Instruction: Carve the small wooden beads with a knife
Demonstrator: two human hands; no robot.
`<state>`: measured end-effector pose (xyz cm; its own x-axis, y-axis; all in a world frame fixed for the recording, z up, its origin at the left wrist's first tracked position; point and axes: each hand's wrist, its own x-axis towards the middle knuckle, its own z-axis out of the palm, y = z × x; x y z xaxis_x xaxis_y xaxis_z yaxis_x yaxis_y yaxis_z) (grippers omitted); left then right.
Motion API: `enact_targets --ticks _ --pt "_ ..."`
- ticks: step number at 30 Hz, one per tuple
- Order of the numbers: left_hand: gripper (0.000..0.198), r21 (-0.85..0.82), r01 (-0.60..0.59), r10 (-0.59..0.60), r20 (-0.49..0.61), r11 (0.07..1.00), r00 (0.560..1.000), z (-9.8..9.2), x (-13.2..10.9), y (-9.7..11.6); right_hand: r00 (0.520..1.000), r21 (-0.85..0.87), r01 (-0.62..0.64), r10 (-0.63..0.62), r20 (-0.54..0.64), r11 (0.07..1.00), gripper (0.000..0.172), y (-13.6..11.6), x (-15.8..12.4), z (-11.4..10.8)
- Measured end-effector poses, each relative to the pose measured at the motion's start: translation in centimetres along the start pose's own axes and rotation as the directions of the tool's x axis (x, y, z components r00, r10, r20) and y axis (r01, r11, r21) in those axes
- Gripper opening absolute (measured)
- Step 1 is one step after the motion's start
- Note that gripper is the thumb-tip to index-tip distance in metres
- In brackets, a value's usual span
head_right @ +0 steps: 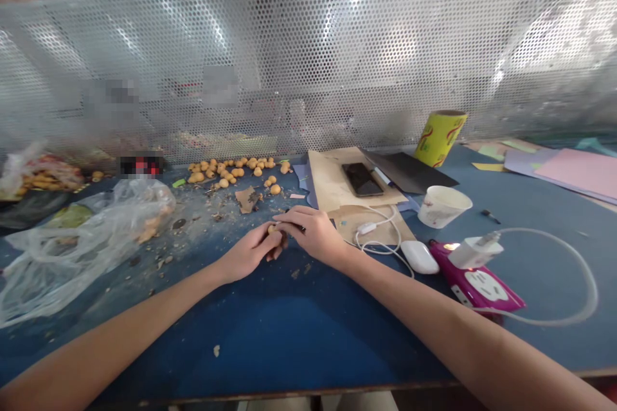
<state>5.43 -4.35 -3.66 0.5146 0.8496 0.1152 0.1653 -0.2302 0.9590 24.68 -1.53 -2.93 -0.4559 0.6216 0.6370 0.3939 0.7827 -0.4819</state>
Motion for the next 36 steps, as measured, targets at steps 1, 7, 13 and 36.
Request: enact_targets --ticks 1,7,13,36 --pt "0.034 0.021 -0.007 0.007 0.017 1.000 1.000 0.0 -0.1 0.1 1.000 0.015 -0.001 0.001 0.002 1.000 0.022 -0.1 0.0 0.0" --pt "0.036 -0.009 0.042 -0.041 0.043 0.999 0.998 -0.2 -0.1 0.2 0.998 0.118 0.000 -0.007 0.061 0.993 0.023 0.2 -0.2 -0.5" --pt "0.038 -0.010 0.088 -0.087 0.070 0.996 0.994 -0.5 0.1 0.0 0.996 0.109 0.015 -0.024 0.084 0.994 0.026 0.4 -0.1 -0.5" --pt "0.033 0.179 0.072 -0.080 0.035 0.981 0.996 -0.6 0.2 -0.2 0.952 0.173 -0.017 -0.037 0.304 0.985 0.007 0.5 0.3 -1.3"
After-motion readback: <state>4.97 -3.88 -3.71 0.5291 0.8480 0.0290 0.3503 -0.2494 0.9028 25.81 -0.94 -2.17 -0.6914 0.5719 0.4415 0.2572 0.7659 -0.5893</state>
